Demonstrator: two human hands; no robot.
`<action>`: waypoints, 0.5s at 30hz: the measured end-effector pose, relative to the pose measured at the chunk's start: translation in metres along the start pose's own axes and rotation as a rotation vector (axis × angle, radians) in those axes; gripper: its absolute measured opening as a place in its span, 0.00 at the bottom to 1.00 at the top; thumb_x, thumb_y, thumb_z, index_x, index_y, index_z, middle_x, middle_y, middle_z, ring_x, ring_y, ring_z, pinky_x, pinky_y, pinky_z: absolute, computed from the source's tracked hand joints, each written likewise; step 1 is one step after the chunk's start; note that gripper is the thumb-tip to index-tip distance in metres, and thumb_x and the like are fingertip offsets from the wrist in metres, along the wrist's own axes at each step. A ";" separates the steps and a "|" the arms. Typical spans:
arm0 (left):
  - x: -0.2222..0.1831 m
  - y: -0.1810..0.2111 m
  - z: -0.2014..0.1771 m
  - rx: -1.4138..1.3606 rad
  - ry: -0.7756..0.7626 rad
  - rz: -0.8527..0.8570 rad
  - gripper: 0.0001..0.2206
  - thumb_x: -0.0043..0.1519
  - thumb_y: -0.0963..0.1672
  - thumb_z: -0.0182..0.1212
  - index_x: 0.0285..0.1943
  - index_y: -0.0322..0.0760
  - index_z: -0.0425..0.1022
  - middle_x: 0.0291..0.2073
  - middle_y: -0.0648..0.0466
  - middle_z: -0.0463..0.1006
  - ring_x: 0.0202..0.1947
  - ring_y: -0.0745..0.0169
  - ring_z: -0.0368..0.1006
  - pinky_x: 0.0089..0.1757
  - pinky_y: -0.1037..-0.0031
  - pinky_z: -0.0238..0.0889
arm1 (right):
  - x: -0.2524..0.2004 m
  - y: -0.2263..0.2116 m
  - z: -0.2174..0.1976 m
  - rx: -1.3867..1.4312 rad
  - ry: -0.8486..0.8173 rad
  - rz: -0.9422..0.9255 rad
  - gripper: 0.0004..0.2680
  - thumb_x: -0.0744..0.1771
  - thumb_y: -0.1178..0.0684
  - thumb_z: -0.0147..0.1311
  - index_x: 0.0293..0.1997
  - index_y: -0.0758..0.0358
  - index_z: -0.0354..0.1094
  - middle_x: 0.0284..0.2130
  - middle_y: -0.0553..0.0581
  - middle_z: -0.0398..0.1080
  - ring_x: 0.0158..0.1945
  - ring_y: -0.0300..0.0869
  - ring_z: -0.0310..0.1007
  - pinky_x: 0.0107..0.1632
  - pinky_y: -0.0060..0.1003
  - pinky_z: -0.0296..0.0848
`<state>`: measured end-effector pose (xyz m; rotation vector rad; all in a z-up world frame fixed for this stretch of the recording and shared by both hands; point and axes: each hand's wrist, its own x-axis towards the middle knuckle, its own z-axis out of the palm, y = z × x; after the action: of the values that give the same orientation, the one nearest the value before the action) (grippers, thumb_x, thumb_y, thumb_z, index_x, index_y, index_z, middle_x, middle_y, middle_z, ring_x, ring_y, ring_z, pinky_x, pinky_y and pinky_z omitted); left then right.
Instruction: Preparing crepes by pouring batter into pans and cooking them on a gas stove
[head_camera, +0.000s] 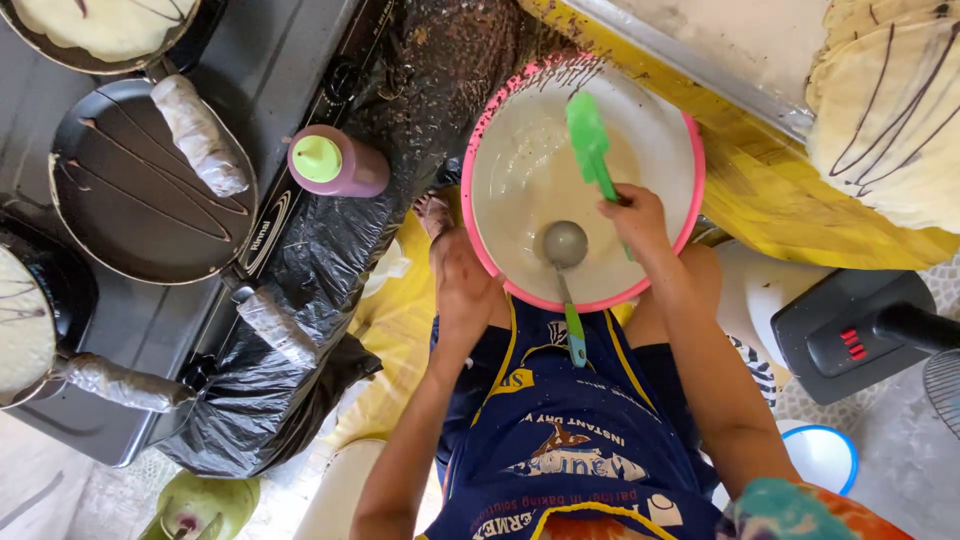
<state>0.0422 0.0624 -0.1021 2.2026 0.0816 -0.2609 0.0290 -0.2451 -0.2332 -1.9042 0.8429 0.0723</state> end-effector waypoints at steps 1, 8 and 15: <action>0.022 -0.029 0.024 0.004 0.000 -0.004 0.38 0.56 0.48 0.74 0.72 0.29 0.59 0.52 0.29 0.73 0.49 0.26 0.75 0.48 0.48 0.74 | 0.005 0.018 -0.015 0.001 -0.004 0.003 0.13 0.61 0.55 0.67 0.48 0.61 0.78 0.31 0.63 0.71 0.39 0.49 0.73 0.38 0.41 0.70; 0.097 -0.100 0.077 0.192 -0.296 -0.502 0.32 0.47 0.50 0.65 0.65 0.54 0.70 0.47 0.46 0.82 0.51 0.43 0.79 0.53 0.53 0.69 | 0.046 0.102 -0.034 -0.842 0.027 0.138 0.11 0.68 0.48 0.48 0.46 0.58 0.77 0.34 0.63 0.78 0.43 0.59 0.81 0.45 0.54 0.78; 0.091 -0.091 0.065 0.074 -0.297 -0.419 0.33 0.47 0.47 0.59 0.69 0.63 0.68 0.54 0.53 0.81 0.56 0.42 0.75 0.54 0.51 0.66 | 0.135 0.031 0.059 -0.728 0.047 -0.230 0.12 0.66 0.64 0.40 0.48 0.67 0.73 0.32 0.67 0.78 0.41 0.62 0.81 0.46 0.57 0.78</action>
<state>0.1066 0.0622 -0.2314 2.1774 0.3746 -0.8305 0.1312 -0.2748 -0.3402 -2.6833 0.6663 0.2174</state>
